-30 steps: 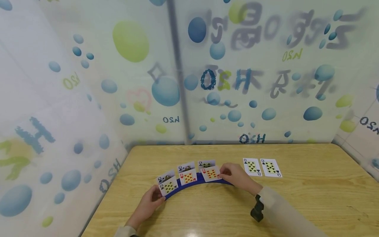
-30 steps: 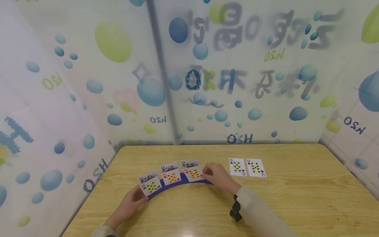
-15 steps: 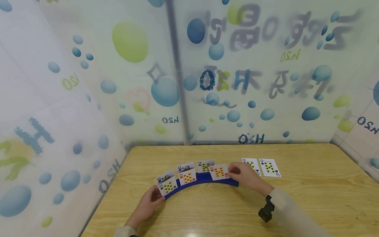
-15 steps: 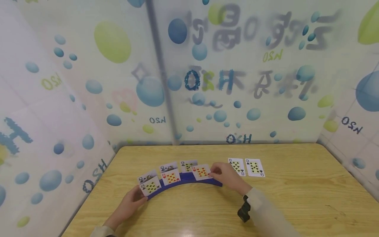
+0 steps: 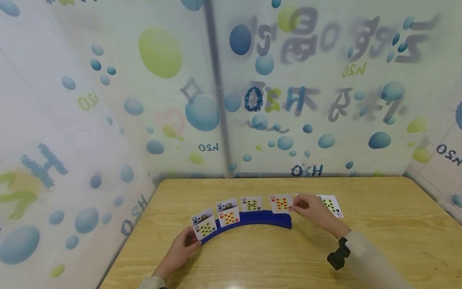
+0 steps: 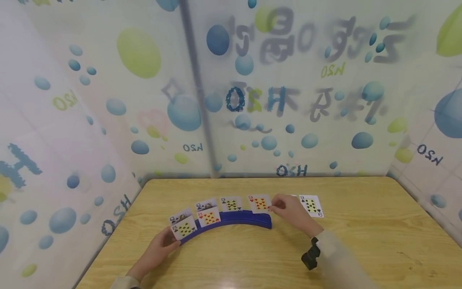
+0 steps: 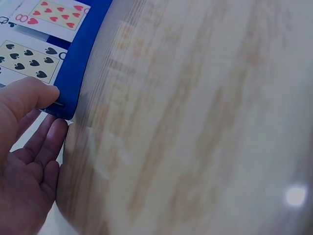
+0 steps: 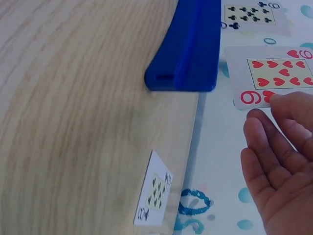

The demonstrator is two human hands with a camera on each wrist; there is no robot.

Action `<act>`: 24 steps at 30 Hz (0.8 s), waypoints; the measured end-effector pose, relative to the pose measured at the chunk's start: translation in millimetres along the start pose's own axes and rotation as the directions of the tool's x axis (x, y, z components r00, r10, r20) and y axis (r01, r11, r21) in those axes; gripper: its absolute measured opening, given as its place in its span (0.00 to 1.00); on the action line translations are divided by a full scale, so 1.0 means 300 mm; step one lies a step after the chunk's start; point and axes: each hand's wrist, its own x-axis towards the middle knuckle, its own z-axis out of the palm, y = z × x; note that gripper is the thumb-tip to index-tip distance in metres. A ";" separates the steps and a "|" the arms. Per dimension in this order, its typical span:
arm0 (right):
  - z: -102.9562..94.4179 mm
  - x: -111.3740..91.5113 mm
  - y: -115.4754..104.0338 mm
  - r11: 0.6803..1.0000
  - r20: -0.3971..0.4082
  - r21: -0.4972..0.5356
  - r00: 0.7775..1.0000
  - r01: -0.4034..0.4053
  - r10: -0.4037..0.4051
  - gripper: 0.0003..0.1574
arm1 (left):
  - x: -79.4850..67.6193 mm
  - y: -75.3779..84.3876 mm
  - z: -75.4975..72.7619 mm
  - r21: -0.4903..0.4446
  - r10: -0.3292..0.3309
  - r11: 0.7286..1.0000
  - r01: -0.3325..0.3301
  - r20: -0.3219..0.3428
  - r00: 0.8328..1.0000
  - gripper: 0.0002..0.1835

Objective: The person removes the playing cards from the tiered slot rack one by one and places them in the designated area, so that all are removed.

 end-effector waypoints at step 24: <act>-0.210 -0.089 0.144 0.976 -0.125 -0.108 0.976 -0.189 0.176 0.09 | -0.002 -0.001 0.001 0.003 -0.024 1.000 0.023 0.005 1.000 0.17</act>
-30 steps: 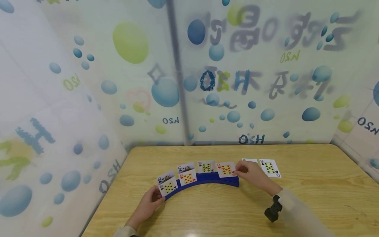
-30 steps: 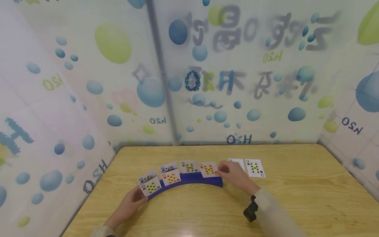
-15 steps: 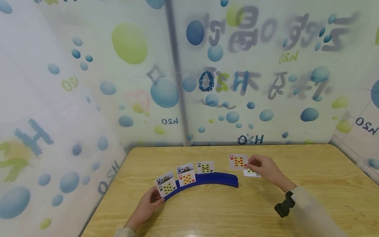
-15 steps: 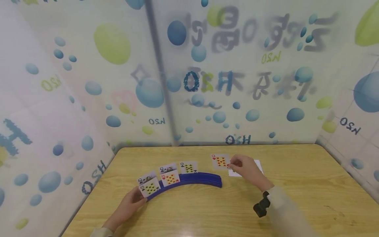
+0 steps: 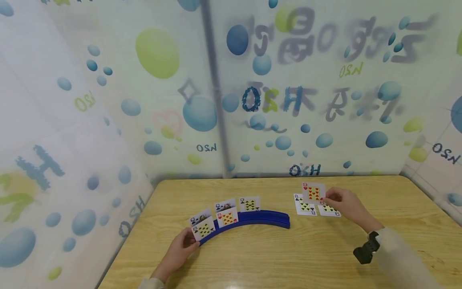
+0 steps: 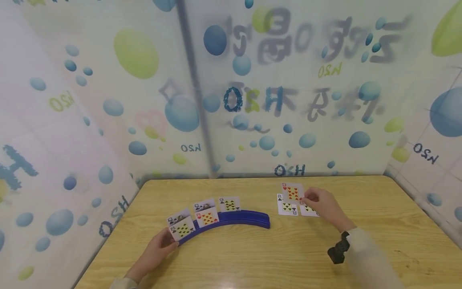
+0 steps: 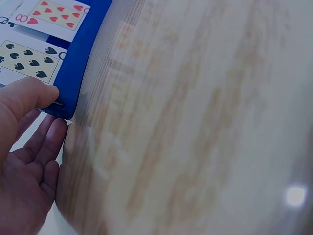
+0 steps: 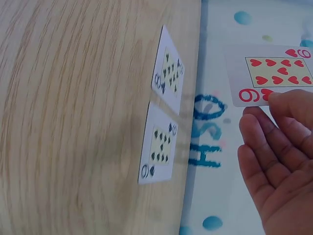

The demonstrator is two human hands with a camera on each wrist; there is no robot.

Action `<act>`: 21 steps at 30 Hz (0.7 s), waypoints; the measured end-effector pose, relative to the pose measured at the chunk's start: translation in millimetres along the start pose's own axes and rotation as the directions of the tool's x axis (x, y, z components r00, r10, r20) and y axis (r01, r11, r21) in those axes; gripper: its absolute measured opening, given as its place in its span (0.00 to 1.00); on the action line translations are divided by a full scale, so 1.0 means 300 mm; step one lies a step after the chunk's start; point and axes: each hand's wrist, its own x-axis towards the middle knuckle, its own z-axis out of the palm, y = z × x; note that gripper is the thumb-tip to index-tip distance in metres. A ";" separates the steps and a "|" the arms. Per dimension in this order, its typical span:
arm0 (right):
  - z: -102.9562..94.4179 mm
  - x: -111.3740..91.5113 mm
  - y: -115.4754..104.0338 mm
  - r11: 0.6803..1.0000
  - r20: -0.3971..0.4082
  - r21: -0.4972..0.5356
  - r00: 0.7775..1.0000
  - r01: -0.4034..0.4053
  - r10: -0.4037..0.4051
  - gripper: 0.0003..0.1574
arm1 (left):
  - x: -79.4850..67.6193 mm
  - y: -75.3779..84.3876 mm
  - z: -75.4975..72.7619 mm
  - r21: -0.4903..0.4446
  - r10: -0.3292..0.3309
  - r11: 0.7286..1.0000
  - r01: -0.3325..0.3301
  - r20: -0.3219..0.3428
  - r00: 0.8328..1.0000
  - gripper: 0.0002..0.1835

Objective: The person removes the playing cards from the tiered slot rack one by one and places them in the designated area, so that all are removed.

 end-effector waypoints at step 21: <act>-0.107 -0.037 0.151 0.994 -0.038 -0.081 0.997 -0.075 0.072 0.13 | -0.001 0.004 -0.001 -0.005 0.001 1.000 -0.002 -0.009 1.000 0.16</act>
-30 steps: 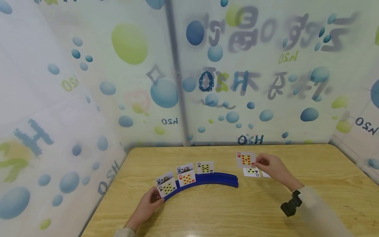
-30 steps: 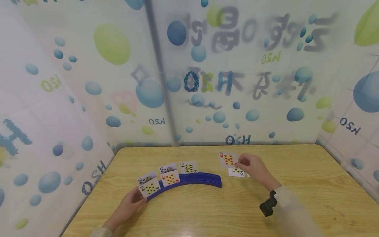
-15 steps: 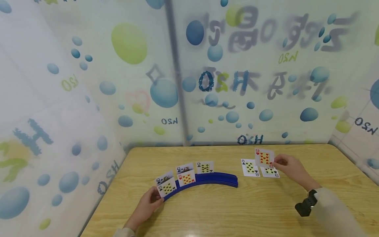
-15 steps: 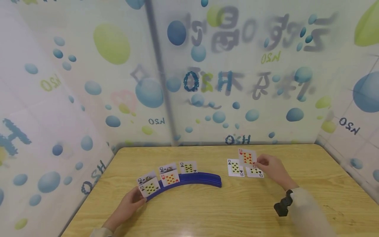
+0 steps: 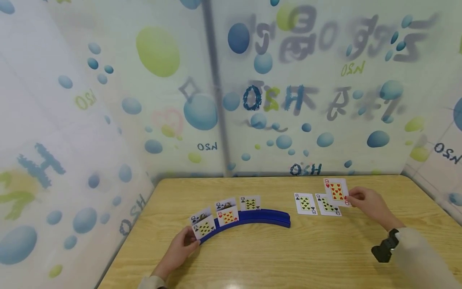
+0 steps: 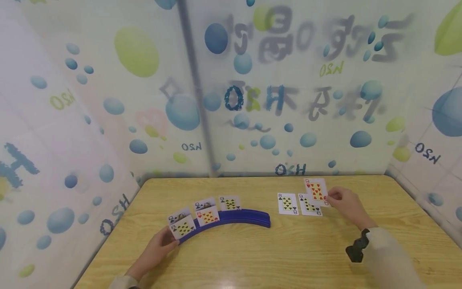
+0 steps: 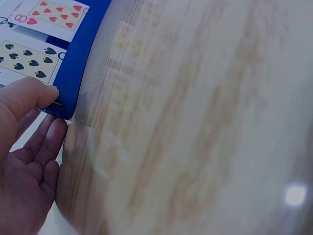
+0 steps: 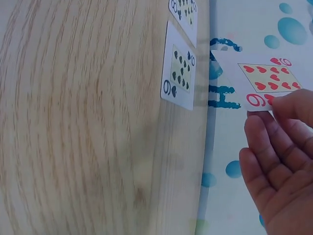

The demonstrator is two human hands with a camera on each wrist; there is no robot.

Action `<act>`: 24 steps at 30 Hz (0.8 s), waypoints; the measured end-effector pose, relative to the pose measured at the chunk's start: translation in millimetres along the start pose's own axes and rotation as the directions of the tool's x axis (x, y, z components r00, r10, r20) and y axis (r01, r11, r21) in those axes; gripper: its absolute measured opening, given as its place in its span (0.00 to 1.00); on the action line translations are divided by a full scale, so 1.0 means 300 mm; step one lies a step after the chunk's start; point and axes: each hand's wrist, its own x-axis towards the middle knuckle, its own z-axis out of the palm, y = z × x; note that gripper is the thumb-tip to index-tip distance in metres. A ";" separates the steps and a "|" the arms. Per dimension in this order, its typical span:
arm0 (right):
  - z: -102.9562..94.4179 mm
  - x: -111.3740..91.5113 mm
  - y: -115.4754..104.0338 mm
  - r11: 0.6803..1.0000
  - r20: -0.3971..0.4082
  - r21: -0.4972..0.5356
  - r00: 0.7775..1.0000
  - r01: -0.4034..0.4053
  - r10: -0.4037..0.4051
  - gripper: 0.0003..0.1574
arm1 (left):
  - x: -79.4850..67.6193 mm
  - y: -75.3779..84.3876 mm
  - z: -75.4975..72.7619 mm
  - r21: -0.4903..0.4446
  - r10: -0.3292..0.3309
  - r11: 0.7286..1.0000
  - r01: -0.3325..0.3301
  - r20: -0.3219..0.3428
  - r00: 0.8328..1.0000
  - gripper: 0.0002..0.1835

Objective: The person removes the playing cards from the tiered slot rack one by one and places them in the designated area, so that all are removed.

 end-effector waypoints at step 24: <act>-0.020 -0.009 0.129 0.983 -0.004 -0.002 0.983 -0.183 0.183 0.29 | 0.005 -0.005 0.000 0.018 0.004 1.000 -0.004 0.014 1.000 0.16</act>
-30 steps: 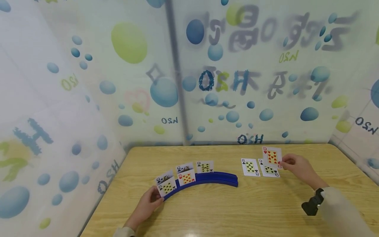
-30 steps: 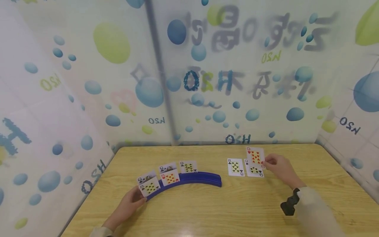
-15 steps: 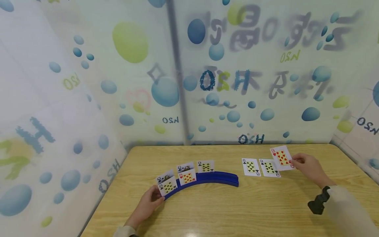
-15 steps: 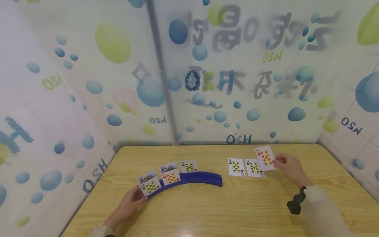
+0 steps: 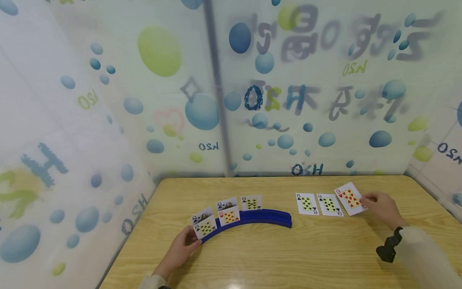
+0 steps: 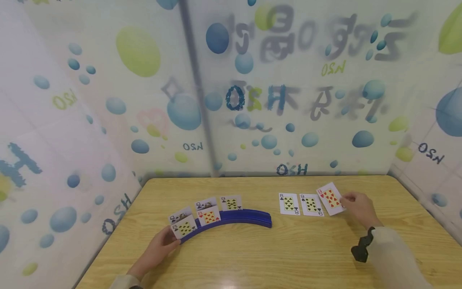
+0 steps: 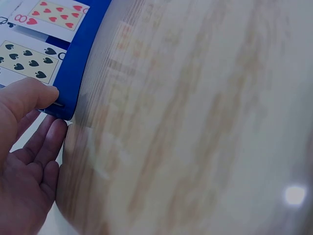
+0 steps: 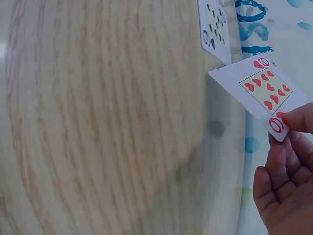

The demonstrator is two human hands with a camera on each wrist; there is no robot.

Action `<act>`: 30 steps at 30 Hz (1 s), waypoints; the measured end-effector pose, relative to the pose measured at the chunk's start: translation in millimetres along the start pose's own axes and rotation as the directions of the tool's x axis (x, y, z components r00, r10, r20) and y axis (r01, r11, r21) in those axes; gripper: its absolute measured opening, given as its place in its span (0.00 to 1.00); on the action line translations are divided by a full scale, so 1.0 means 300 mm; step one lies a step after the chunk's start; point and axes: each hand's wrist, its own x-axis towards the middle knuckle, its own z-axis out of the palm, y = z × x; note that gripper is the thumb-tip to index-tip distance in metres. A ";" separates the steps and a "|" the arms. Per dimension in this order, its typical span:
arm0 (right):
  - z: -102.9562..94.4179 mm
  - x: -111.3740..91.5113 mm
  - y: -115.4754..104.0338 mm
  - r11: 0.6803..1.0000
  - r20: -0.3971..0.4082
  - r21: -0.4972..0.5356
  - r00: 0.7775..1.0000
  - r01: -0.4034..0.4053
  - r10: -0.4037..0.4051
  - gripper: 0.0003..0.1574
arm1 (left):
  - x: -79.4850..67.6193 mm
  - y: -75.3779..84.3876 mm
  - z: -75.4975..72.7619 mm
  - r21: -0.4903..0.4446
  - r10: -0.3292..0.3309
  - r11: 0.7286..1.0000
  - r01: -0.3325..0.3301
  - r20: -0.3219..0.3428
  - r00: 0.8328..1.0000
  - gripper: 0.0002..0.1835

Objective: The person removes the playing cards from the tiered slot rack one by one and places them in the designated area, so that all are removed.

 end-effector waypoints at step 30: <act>0.069 0.005 0.062 0.985 -0.081 -0.031 0.983 -0.170 0.167 0.20 | -0.004 0.008 0.002 -0.013 -0.034 0.999 0.034 -0.003 0.999 0.17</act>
